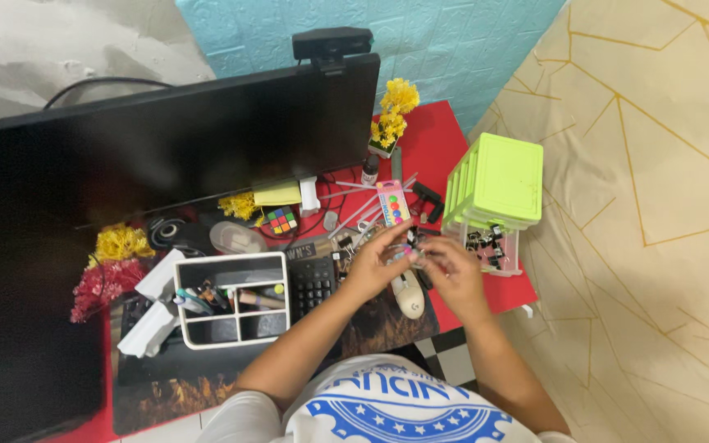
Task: The person assembles small keychains by hand at a cluttered desk. They repeatedly pick up small metal rings and black plastic clips, link them together, and place the finished items into a clear plastic drawer. The workspace contains various office supplies, a computer monitor, and a green storage unit.
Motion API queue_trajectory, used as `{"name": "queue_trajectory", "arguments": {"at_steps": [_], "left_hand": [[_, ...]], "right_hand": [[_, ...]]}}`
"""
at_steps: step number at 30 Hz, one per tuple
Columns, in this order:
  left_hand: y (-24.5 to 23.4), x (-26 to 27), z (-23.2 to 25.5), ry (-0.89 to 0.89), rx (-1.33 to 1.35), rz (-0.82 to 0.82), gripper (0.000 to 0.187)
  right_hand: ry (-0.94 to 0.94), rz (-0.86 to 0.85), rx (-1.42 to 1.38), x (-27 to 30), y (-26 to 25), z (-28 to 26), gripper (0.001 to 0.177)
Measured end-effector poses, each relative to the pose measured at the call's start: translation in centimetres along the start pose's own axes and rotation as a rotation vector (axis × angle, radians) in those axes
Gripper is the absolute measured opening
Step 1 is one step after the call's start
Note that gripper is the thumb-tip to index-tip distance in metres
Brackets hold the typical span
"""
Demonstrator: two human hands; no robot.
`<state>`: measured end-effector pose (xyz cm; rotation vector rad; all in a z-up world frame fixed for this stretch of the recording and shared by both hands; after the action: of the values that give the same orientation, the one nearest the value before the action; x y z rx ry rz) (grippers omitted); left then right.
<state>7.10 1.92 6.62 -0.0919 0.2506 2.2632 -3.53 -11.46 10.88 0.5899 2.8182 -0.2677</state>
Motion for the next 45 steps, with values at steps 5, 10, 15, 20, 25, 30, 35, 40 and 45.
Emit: {"name": "queue_trajectory", "arguments": {"at_steps": [5, 10, 15, 20, 25, 30, 35, 40, 45], "left_hand": [[-1.1, -0.1, -2.9, -0.091, 0.020, -0.006, 0.074], [-1.6, 0.0, -4.0, -0.098, 0.039, -0.007, 0.075], [-1.2, 0.0, -4.6, -0.085, 0.037, 0.007, 0.073], [-0.6, -0.3, -5.3, -0.125, -0.006, 0.100, 0.072], [0.5, -0.9, -5.0, -0.144, -0.029, 0.115, 0.072], [1.0, -0.8, -5.1, -0.174, -0.085, 0.104, 0.073], [0.8, -1.0, -5.8, -0.181, -0.064, 0.102, 0.071], [0.3, -1.0, -6.2, -0.182, -0.031, 0.095, 0.071], [-0.1, -0.5, -6.7, -0.195, -0.044, 0.105, 0.071]], "right_hand": [[-0.060, -0.040, 0.285, -0.4, 2.2, -3.6, 0.024], [-0.207, -0.045, 0.465, -0.4, 2.7, -4.8, 0.027], [-0.179, -0.053, 0.495, -0.9, 2.1, -4.1, 0.023], [-0.186, -0.184, 0.453, -1.8, 1.1, -3.6, 0.026], [-0.180, -0.182, 0.458, -2.1, -0.5, -2.9, 0.024], [-0.130, -0.176, 0.456, -1.9, -1.0, -2.3, 0.024], [-0.123, -0.166, 0.480, -1.7, -0.8, -1.7, 0.027], [-0.125, -0.197, 0.498, -1.9, -0.6, -0.5, 0.026], [-0.117, -0.188, 0.489, -1.8, -0.3, -0.2, 0.028]]}}
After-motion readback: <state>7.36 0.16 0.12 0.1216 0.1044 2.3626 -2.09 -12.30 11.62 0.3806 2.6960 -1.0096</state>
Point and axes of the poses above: each hand's wrist, its own x-axis away from the middle knuckle, its own y-axis out of the palm, z = x × y, the point moved 5 cm from there along -x, towards the middle knuckle, and after that the axes turned 6 degrees about -x, right-handed, at the moved point
